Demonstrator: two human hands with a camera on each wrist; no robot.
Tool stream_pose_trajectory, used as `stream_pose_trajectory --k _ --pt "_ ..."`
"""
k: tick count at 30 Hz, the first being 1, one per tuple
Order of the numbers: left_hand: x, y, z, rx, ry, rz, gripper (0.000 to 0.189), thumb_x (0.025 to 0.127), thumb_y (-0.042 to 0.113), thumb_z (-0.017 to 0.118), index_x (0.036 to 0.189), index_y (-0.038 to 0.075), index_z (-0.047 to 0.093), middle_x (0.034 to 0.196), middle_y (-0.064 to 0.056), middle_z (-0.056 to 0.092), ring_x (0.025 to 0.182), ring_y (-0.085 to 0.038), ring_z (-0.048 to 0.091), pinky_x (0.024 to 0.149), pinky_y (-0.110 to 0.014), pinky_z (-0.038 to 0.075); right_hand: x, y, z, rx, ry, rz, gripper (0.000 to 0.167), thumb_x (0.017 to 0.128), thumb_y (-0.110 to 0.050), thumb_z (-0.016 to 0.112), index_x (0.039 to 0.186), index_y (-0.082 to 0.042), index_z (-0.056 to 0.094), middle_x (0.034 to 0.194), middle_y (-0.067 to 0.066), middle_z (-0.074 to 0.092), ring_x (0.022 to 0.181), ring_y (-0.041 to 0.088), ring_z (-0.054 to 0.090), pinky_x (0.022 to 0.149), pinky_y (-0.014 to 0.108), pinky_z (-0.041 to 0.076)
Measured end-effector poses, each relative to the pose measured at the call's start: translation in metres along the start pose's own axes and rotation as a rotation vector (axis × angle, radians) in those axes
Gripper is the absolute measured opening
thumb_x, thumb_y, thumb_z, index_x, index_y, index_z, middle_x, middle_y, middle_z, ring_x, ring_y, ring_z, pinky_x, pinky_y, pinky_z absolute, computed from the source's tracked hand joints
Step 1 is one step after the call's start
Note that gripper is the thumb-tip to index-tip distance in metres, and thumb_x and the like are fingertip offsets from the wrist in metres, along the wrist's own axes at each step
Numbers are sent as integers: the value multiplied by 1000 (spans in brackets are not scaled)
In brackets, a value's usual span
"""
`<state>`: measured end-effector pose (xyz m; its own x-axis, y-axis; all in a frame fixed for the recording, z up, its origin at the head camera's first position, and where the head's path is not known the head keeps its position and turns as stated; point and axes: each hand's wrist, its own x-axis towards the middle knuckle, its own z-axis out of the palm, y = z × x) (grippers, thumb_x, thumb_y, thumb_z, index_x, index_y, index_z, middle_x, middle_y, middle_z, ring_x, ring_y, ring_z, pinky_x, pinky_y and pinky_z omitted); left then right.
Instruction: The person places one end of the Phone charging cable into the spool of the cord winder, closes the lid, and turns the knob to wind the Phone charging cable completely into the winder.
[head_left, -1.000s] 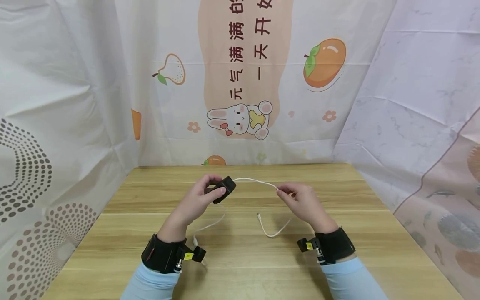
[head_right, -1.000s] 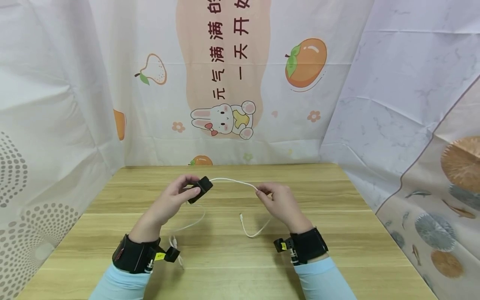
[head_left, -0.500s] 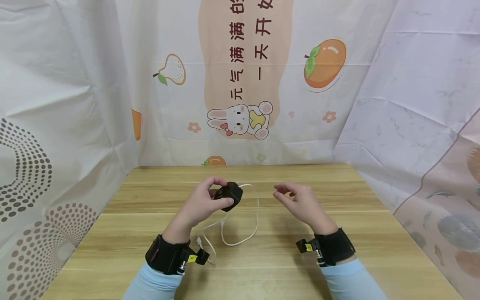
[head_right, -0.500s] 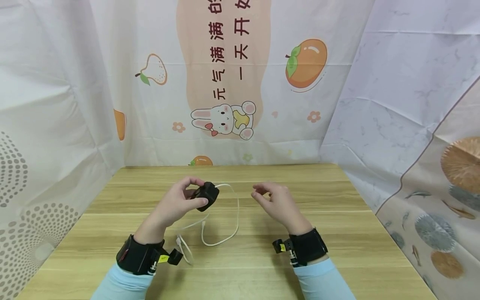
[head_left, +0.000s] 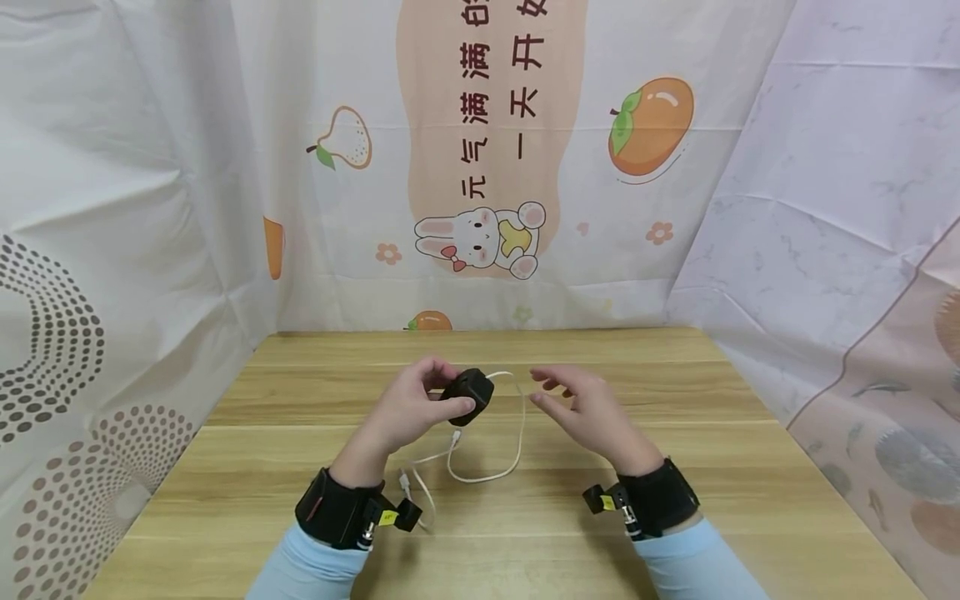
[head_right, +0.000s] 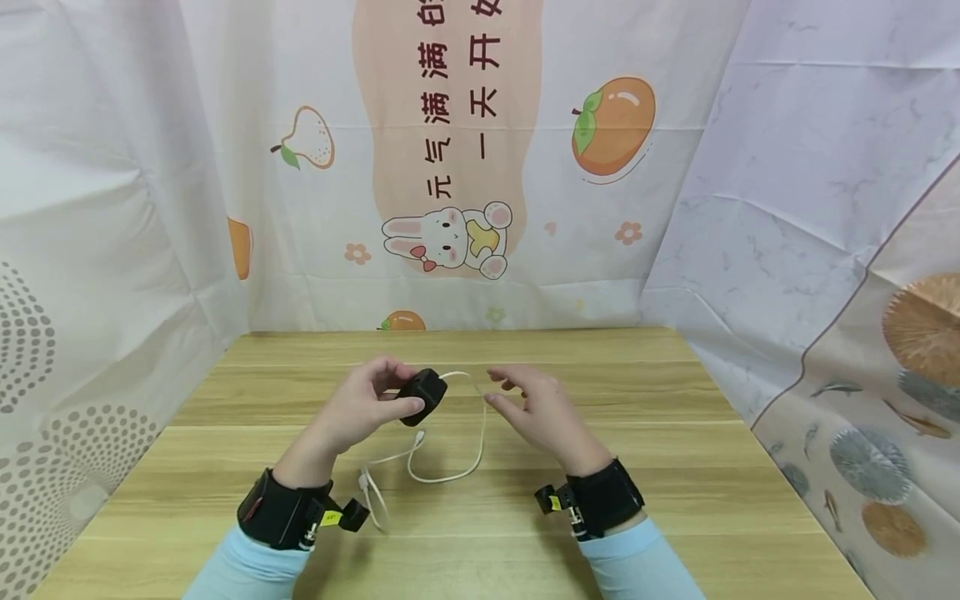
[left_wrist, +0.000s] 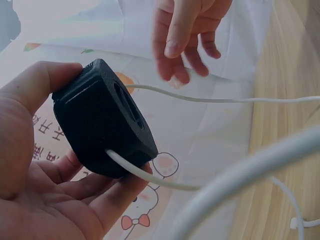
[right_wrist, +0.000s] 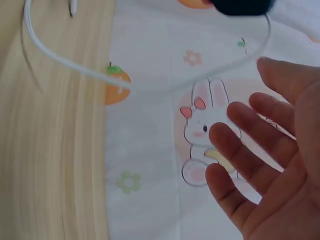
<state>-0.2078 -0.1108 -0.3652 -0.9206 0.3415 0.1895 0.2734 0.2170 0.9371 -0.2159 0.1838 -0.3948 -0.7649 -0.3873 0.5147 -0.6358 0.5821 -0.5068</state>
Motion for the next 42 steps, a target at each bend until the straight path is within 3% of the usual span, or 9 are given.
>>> stream_pose_trajectory --k 4,9,15,24,28,35,42 --pt "1 0 4 -11 -39 13 39 84 15 84 113 0 62 118 -14 66 103 -29 68 78 -38 59 2 -4 9 34 4 -99 34 99 -15 70 133 -13 67 122 2 70 100 17 66 74 38 56" --pt "1 0 7 0 -83 25 40 85 15 83 116 -1 63 113 -16 66 99 -27 69 78 -38 59 3 -7 17 60 43 -205 23 97 -5 70 119 -11 75 105 0 73 86 9 65 70 31 56" --pt "0 -2 7 3 -100 22 39 86 15 82 116 -1 63 113 -16 66 98 -27 69 77 -38 59 5 -6 21 59 59 -236 19 94 -3 73 110 -11 78 101 -3 74 86 8 66 69 30 57" --pt "-1 2 8 24 -67 -3 39 85 17 83 115 1 64 114 -15 66 101 -28 68 77 -38 59 4 -4 16 41 102 -213 16 93 -3 73 106 -11 78 97 -5 74 85 8 67 70 31 56" --pt "0 1 7 23 -43 -2 36 87 19 82 114 3 65 114 -14 66 104 -30 66 77 -37 58 4 -5 13 30 94 -159 14 96 -10 72 109 -12 77 96 -4 73 82 8 64 67 33 55" --pt "0 -1 2 -15 85 -21 29 88 17 79 110 4 65 111 -12 65 105 -29 63 80 -37 55 3 -4 6 28 99 -44 26 96 -15 73 121 -8 69 110 5 72 95 18 66 74 48 55" --pt "2 1 -1 -117 159 -43 32 91 12 75 116 -4 61 114 -18 61 102 -27 61 82 -32 56 2 -1 5 11 89 -11 28 94 -21 77 119 -13 69 125 3 66 112 21 61 79 45 56"
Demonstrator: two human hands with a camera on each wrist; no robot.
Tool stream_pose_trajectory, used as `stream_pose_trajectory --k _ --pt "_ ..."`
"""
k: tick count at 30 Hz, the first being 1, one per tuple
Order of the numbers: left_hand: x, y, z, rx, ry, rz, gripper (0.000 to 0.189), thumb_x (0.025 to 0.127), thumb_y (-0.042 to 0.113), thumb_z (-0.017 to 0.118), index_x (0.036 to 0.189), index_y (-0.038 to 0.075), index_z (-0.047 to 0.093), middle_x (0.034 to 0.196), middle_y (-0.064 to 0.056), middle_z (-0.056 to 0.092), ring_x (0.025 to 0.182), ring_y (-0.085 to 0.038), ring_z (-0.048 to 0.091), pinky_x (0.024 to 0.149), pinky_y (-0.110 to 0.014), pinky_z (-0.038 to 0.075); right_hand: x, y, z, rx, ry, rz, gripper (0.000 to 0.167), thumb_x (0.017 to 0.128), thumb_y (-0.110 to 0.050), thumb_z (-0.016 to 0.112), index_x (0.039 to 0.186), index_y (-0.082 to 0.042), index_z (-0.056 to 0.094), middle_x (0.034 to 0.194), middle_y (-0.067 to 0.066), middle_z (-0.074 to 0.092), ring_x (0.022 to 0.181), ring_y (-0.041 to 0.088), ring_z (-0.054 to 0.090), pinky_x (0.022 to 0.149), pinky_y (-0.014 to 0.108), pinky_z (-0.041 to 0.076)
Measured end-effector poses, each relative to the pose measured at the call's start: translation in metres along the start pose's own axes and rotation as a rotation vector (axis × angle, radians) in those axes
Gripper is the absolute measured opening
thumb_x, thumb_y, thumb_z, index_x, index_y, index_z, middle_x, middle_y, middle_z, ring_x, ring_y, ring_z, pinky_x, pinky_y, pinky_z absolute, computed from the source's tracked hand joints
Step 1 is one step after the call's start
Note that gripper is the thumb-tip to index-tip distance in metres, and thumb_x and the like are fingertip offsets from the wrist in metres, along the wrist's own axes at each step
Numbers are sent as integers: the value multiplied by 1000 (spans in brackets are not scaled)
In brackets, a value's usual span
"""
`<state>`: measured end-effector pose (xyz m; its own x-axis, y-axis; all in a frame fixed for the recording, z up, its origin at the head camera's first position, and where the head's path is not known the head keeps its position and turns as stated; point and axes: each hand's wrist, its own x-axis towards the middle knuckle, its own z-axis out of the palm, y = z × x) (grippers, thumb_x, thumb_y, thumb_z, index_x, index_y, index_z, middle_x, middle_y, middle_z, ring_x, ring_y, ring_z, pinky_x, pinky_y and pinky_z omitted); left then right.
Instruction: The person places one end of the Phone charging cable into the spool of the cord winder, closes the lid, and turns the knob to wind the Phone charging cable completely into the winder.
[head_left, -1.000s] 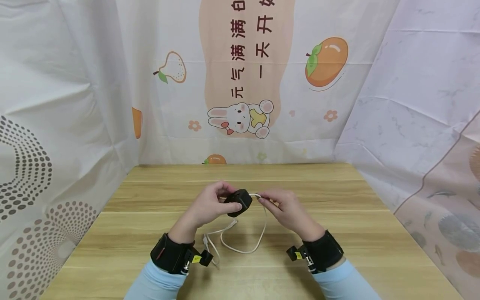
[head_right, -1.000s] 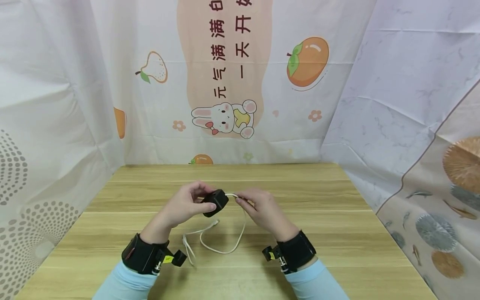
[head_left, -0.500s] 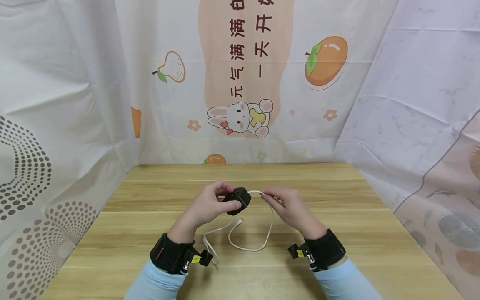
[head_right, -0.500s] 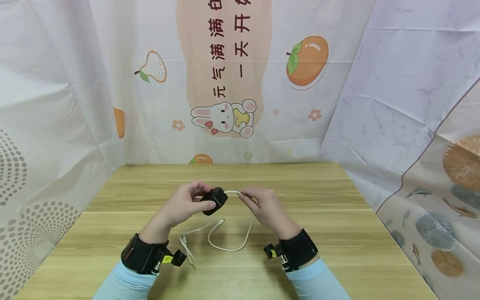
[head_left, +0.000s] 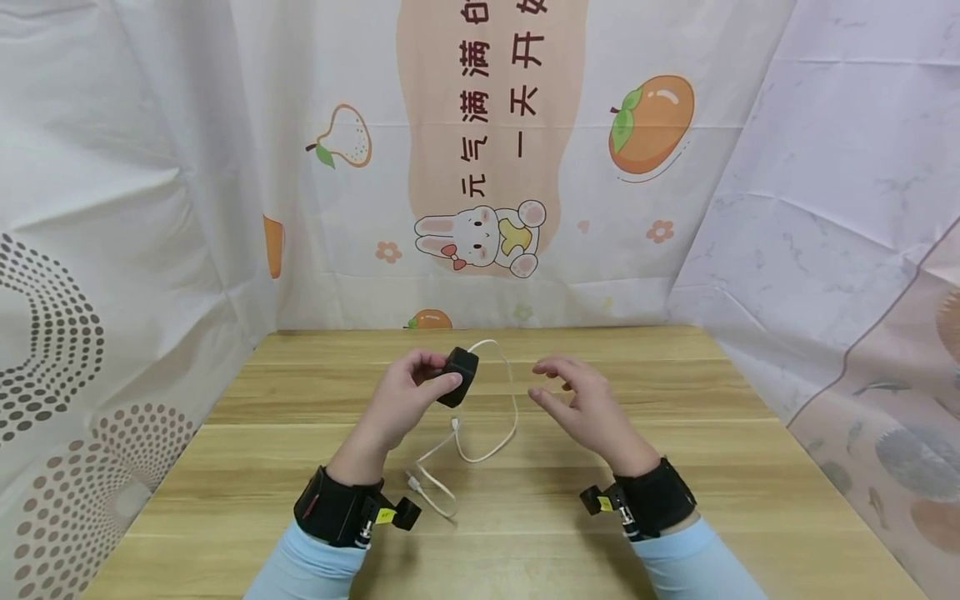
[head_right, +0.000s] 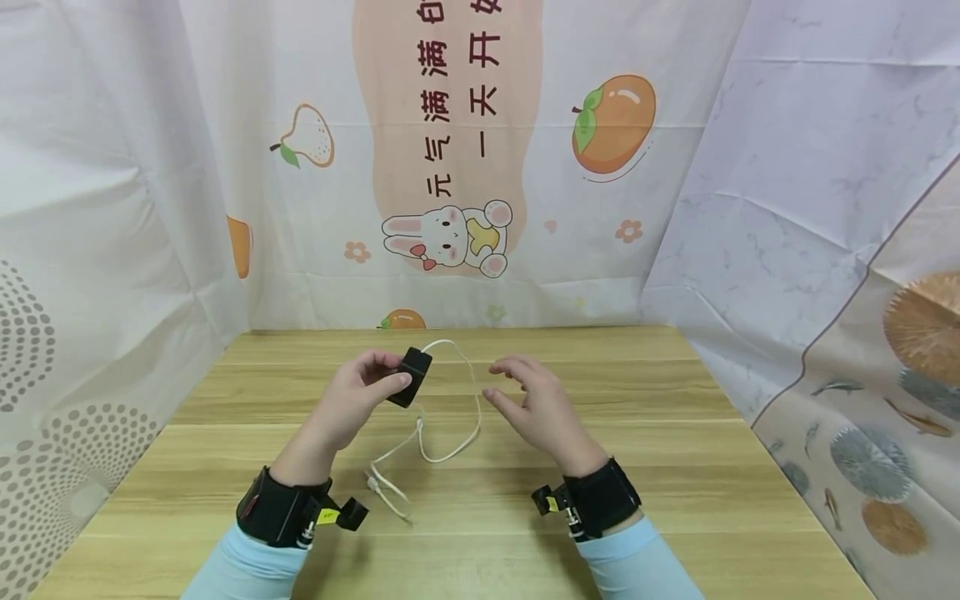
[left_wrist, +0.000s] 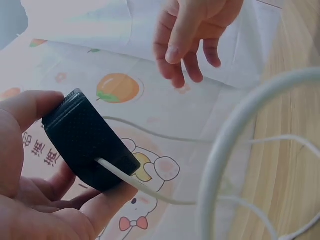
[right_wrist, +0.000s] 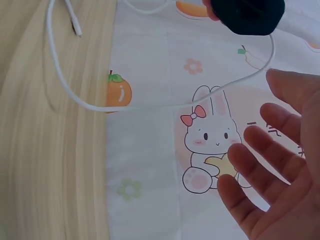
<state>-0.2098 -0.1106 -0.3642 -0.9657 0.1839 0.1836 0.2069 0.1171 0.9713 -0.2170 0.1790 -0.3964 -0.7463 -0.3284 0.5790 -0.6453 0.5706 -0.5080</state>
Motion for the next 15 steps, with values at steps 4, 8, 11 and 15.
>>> stream_pose_trajectory --k 4,8,11,15 --pt "1 -1 2 -60 -7 -3 31 91 9 74 116 -5 61 114 -19 60 99 -26 61 83 -29 55 -1 1 4 12 -31 16 32 93 -26 78 122 -14 70 140 7 57 124 25 55 75 39 57" --pt "1 0 4 -115 -30 3 32 92 9 73 116 -7 60 117 -20 59 100 -26 61 84 -29 55 -1 1 11 39 -60 38 38 91 -29 80 125 -14 69 147 11 50 128 30 52 57 33 53" --pt "0 1 6 -142 -48 7 32 93 9 72 117 -8 59 118 -21 58 101 -26 61 85 -29 55 -1 2 18 39 -79 43 43 90 -31 81 127 -14 68 148 14 49 132 34 50 74 39 57" --pt "1 -1 9 -165 -78 6 33 94 9 70 118 -10 57 117 -21 58 101 -25 61 86 -29 55 1 2 27 27 -113 58 48 88 -34 82 130 -14 68 150 16 48 135 38 47 101 54 47"
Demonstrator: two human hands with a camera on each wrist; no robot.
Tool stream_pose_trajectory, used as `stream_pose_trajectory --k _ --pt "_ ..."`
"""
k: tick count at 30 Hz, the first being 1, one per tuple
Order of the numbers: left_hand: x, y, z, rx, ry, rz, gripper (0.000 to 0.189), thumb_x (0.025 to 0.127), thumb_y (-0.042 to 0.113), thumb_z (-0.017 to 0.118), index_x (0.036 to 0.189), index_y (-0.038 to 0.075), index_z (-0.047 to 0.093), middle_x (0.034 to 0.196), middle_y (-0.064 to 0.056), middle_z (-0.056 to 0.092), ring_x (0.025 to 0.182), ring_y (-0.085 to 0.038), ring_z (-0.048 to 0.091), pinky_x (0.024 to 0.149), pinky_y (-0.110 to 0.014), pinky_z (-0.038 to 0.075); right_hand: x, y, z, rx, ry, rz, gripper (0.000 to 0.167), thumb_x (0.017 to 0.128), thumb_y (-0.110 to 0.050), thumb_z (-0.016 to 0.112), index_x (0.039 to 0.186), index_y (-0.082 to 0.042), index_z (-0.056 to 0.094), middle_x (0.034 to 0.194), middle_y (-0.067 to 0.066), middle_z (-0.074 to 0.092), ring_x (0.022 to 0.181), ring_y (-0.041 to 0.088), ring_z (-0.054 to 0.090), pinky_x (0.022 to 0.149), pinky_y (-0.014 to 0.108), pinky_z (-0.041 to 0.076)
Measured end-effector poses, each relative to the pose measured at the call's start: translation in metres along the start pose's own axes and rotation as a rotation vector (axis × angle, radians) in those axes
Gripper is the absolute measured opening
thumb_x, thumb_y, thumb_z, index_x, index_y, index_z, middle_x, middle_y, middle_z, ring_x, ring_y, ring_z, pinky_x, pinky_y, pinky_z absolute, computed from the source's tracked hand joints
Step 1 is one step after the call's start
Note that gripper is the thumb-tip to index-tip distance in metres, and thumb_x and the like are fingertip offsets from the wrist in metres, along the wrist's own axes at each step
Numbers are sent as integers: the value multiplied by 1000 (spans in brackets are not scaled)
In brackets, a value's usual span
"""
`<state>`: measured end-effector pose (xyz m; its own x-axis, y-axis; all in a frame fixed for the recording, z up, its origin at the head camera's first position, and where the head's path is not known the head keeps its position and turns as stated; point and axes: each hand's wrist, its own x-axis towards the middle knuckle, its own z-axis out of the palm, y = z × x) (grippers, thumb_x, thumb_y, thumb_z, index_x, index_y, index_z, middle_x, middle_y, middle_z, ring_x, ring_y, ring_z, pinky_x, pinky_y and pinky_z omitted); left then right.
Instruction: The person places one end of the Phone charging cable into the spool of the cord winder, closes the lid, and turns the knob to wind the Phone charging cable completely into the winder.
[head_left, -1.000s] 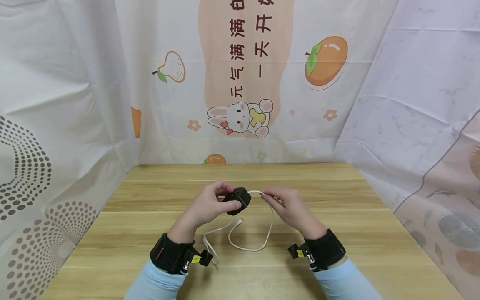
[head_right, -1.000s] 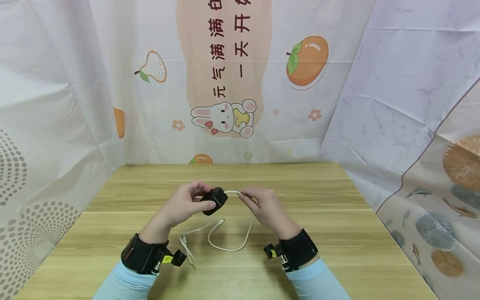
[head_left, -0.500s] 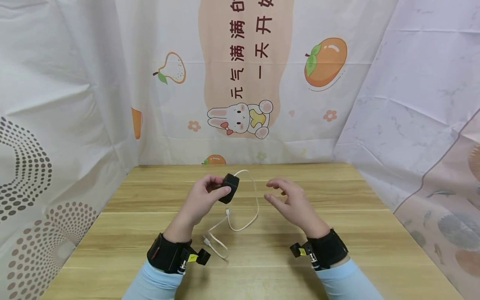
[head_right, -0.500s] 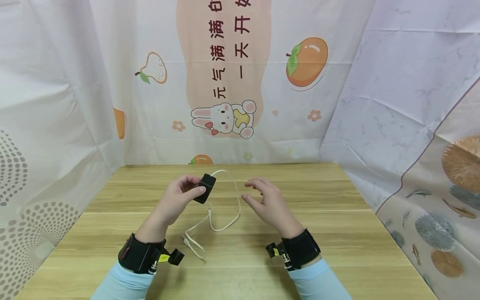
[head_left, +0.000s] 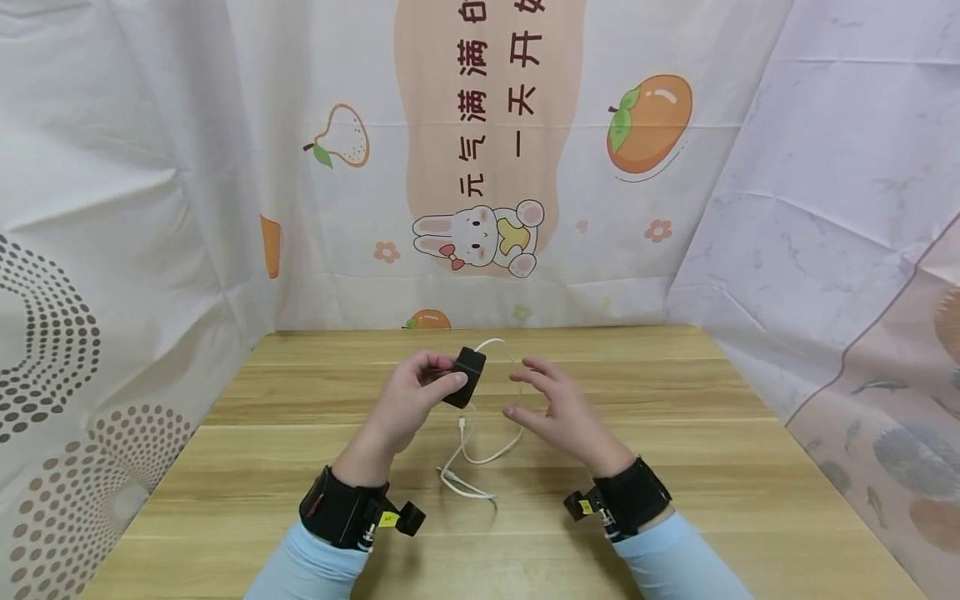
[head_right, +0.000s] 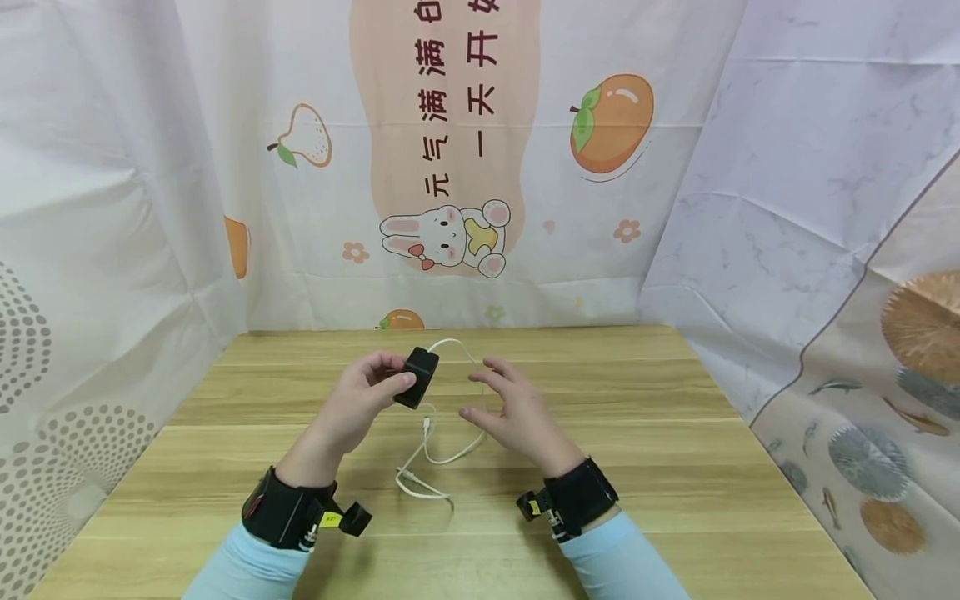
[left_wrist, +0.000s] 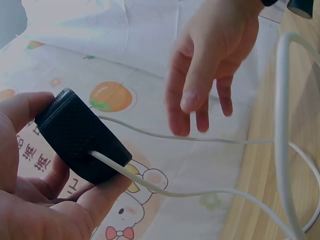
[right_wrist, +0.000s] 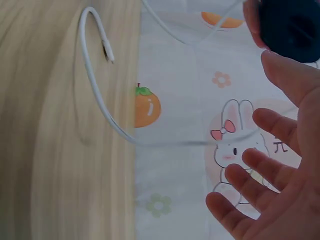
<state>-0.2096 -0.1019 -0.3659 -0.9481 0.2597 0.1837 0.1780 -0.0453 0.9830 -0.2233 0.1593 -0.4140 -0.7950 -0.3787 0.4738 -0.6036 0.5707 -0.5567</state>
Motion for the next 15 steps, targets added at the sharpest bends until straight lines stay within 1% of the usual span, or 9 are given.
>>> stream_pose_trajectory --k 1,4,8,12,15 --pt "0 -1 0 -6 -6 -3 33 94 9 70 118 -10 57 117 -21 58 101 -25 61 86 -29 55 1 0 2 -2 -10 7 50 88 -35 82 130 -13 67 150 16 48 136 38 47 104 57 44" --pt "0 -2 0 -28 -16 -9 34 95 11 69 119 -10 56 116 -21 57 101 -25 60 86 -29 55 4 -1 10 5 -40 23 53 88 -36 82 132 -12 66 149 17 49 135 38 47 106 57 43" --pt "1 -3 -1 -49 -24 -14 34 96 13 68 120 -9 56 116 -20 56 102 -26 59 86 -31 55 6 -3 20 8 -86 23 55 88 -37 82 132 -9 66 145 19 53 133 37 50 106 55 43" --pt "2 -4 -1 -62 -32 -15 34 97 13 67 119 -9 55 117 -20 54 103 -26 58 88 -33 55 8 -8 31 35 -144 37 56 90 -38 80 132 -5 65 143 20 55 132 37 50 107 53 42" --pt "2 -5 0 -72 -36 -23 34 97 14 66 120 -9 54 118 -20 52 104 -26 56 90 -36 54 10 -11 40 44 -156 19 52 90 -36 79 129 -3 67 138 18 58 129 35 54 106 51 44"
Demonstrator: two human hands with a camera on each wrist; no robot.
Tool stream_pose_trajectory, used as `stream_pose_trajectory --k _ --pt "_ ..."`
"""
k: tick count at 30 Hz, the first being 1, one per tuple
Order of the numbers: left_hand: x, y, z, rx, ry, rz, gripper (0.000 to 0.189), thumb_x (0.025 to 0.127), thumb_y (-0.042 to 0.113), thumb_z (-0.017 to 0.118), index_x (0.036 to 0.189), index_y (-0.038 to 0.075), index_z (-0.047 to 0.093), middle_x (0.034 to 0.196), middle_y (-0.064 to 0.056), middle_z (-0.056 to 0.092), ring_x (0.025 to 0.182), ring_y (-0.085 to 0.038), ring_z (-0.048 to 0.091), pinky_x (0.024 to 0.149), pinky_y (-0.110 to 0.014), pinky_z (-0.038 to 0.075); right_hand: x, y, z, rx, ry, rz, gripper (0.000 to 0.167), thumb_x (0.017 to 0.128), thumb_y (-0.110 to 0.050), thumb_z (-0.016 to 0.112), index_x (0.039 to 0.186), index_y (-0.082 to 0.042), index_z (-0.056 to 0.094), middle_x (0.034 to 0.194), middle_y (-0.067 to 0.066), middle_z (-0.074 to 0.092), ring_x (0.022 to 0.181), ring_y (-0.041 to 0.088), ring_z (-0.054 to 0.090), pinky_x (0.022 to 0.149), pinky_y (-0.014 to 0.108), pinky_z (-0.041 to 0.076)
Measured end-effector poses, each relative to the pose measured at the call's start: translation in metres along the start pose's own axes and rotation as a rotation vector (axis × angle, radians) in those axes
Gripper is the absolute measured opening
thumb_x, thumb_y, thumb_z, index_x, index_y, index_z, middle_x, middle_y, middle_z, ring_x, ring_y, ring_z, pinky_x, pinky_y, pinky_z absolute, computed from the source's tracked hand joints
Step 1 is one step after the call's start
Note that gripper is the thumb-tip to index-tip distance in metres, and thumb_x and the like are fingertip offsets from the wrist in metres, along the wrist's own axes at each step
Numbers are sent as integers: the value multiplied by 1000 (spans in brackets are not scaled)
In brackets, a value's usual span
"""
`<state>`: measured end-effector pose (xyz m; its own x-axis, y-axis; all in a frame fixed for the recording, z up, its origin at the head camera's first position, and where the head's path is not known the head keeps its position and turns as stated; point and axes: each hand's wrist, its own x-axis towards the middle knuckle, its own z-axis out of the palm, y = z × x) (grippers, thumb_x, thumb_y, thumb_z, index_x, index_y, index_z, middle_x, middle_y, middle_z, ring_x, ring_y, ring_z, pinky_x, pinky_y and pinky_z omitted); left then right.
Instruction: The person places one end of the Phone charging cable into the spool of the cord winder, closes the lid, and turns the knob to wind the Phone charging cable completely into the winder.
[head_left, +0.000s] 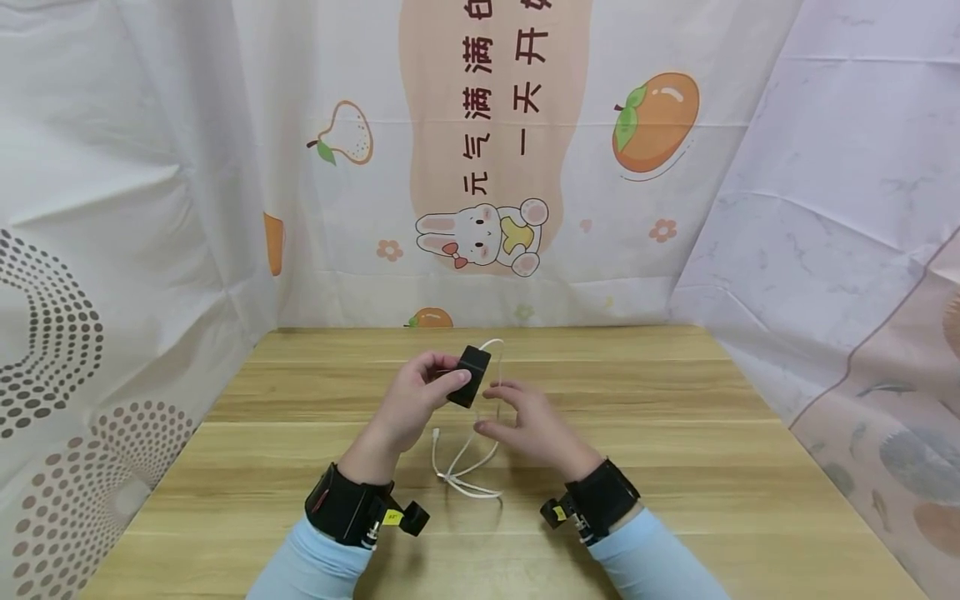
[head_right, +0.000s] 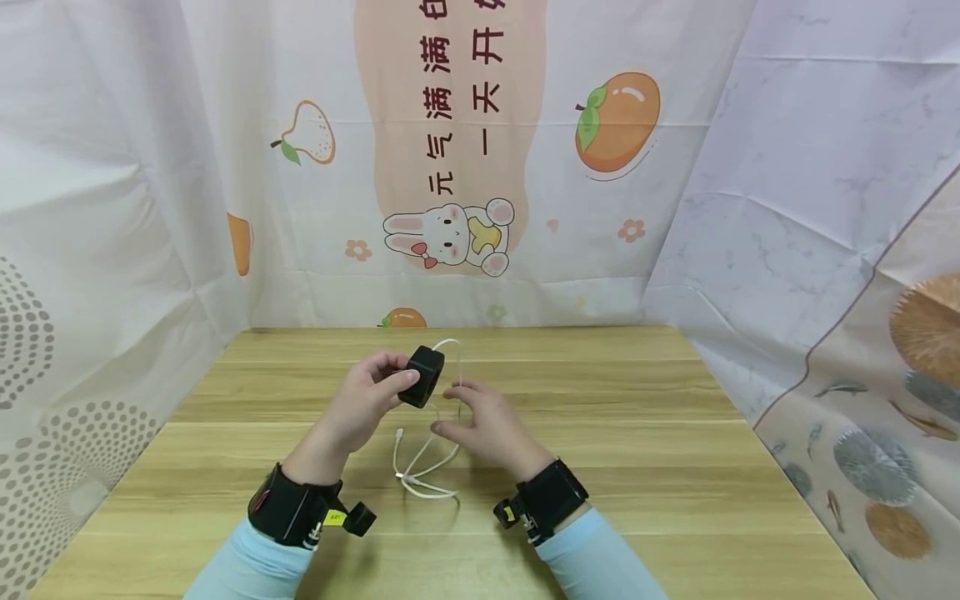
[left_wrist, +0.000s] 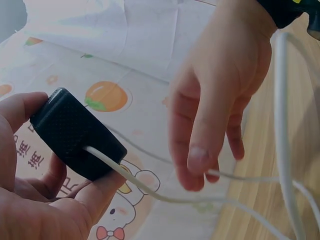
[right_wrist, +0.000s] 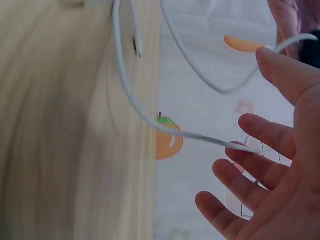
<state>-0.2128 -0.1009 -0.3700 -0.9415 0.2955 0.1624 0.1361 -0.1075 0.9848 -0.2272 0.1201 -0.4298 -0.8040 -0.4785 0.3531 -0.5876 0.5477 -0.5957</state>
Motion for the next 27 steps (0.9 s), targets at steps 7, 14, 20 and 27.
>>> stream_pose_trajectory --k 7,14,20,27 --pt "-1 1 3 -24 -1 -12 33 98 12 64 119 -10 53 117 -19 50 108 -28 54 96 -45 51 7 -3 16 14 16 -71 29 91 -21 79 116 -8 73 119 3 64 110 19 61 93 39 52" --pt "-2 1 3 -32 0 -14 31 97 12 64 117 -8 54 113 -16 51 106 -26 55 98 -49 49 5 -4 19 25 34 -37 9 91 -16 79 94 -13 71 101 -2 60 93 27 62 76 33 49" --pt "-3 2 -2 22 51 8 30 96 13 67 116 -7 56 112 -15 55 100 -24 56 88 -33 52 4 -1 13 45 59 -9 14 92 -9 75 86 -17 65 91 -5 60 88 26 62 77 37 51" --pt "-1 4 -8 94 141 46 28 93 9 72 112 -7 59 106 -13 60 95 -22 58 80 -25 52 3 2 -1 74 129 -34 15 91 -5 74 87 -15 63 87 -6 64 89 15 63 79 46 54"
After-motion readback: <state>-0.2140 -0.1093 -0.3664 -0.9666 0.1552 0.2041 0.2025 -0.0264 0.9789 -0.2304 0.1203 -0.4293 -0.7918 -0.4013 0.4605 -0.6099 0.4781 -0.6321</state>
